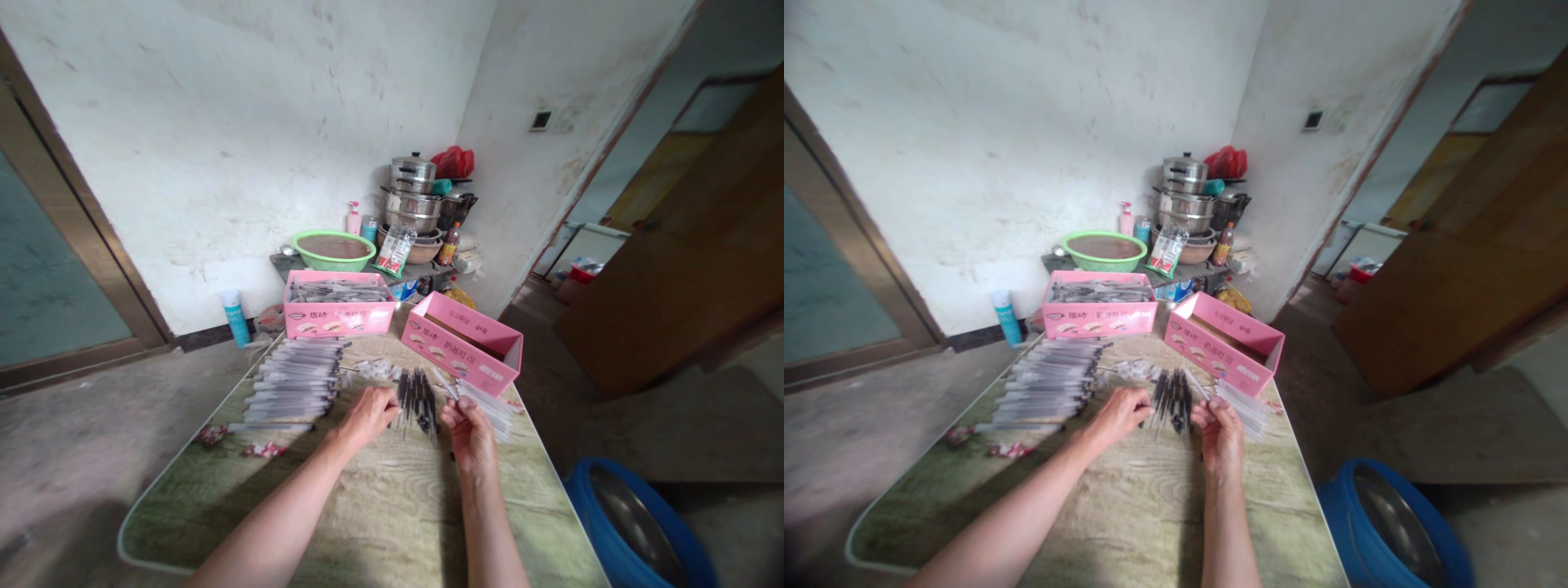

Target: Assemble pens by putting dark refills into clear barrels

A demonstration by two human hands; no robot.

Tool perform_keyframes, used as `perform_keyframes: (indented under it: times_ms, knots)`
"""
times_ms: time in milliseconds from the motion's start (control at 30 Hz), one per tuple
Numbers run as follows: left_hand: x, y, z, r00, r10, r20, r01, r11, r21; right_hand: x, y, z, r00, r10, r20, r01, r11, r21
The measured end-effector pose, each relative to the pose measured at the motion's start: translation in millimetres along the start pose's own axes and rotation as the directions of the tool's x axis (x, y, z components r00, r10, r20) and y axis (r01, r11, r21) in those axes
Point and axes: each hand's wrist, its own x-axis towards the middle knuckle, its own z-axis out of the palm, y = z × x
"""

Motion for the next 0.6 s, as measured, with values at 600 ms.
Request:
perform_keyframes:
  times_ms: [600]
  knots:
    - [8, -7, -2, 0.966, -0.254, 0.057, 0.179, 0.489, -0.854, -12, 5, 15, 0.984, 0.024, 0.174, 0.021, 0.968, -0.252]
